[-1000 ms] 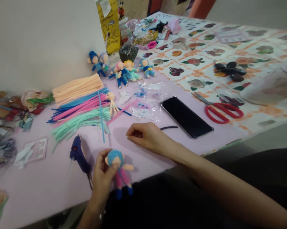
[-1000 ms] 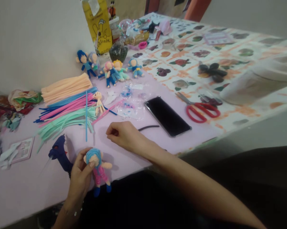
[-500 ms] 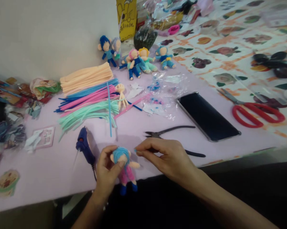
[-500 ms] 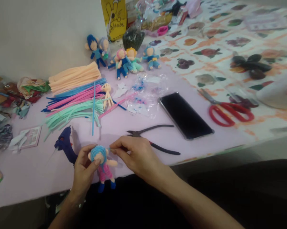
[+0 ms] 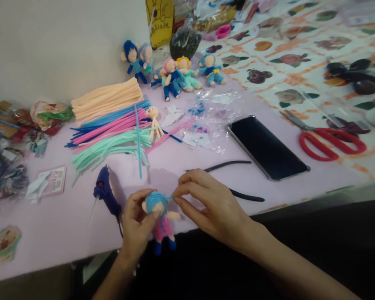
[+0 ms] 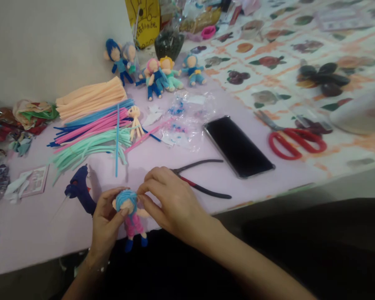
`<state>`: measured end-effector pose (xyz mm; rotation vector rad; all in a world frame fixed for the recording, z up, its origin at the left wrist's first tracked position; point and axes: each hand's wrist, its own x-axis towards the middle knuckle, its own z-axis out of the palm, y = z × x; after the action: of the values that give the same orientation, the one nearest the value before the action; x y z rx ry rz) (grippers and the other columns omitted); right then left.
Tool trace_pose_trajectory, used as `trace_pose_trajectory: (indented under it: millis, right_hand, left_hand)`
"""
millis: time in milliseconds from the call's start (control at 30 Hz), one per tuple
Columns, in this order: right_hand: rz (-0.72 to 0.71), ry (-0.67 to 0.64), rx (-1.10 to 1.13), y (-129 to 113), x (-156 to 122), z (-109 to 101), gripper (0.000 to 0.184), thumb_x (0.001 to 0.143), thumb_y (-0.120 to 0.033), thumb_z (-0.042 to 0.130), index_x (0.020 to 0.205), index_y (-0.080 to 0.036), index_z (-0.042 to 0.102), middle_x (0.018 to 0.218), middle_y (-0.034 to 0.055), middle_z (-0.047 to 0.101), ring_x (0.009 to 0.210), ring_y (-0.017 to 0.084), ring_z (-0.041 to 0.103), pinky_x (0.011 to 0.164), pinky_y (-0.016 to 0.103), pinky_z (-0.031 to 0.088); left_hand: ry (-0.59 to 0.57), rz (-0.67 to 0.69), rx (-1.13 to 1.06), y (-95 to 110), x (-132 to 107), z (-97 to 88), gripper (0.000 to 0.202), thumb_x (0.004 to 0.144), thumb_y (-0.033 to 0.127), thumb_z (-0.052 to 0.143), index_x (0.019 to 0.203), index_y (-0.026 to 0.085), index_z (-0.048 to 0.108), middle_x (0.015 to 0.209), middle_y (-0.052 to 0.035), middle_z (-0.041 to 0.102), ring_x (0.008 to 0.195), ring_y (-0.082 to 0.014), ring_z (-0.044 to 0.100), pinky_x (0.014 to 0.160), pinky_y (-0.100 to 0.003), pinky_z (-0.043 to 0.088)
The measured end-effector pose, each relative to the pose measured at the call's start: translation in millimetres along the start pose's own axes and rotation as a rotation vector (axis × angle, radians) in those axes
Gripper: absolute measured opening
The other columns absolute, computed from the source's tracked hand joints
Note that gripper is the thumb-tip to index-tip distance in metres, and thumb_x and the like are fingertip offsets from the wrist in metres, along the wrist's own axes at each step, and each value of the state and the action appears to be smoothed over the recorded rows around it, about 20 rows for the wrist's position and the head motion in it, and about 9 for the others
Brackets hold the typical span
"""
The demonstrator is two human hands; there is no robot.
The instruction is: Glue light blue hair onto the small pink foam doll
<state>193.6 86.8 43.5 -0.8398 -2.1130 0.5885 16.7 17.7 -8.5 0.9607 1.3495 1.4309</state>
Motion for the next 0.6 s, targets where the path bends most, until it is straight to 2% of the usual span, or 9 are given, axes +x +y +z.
trace_pose_trajectory:
  millis: [100,233,600]
  right_hand:
    - [-0.029,0.033,-0.050,-4,2,-1,0.012,0.089,-0.016,0.054,0.079,-0.019,0.060,0.078,0.0040,0.057,0.078,0.018,0.055,0.076,0.036,0.048]
    - [-0.045,0.028,-0.108,-6,2,0,0.014,0.087,-0.015,0.054,0.076,-0.020,0.060,0.076,0.0024,0.055,0.075,0.018,0.052,0.081,0.039,0.046]
    - [-0.047,-0.025,-0.107,-12,-1,6,0.018,0.088,-0.015,0.051,0.073,-0.018,0.061,0.074,0.0029,0.054,0.074,0.019,0.049,0.075,0.037,0.042]
  left_hand:
    - [0.017,0.085,0.019,1,-1,1.1,0.029,0.072,0.020,0.076,0.099,0.023,0.067,0.100,-0.0040,0.069,0.094,-0.0183,0.066,0.083,-0.029,0.054]
    - [-0.033,0.177,0.045,3,-2,-0.5,0.026,0.074,0.018,0.074,0.098,0.025,0.067,0.105,-0.0048,0.066,0.099,-0.0189,0.065,0.083,-0.029,0.054]
    - [-0.109,0.276,0.094,8,-4,-3.2,0.029,0.078,0.010,0.069,0.102,0.025,0.063,0.107,-0.0057,0.061,0.100,-0.0183,0.062,0.081,-0.030,0.055]
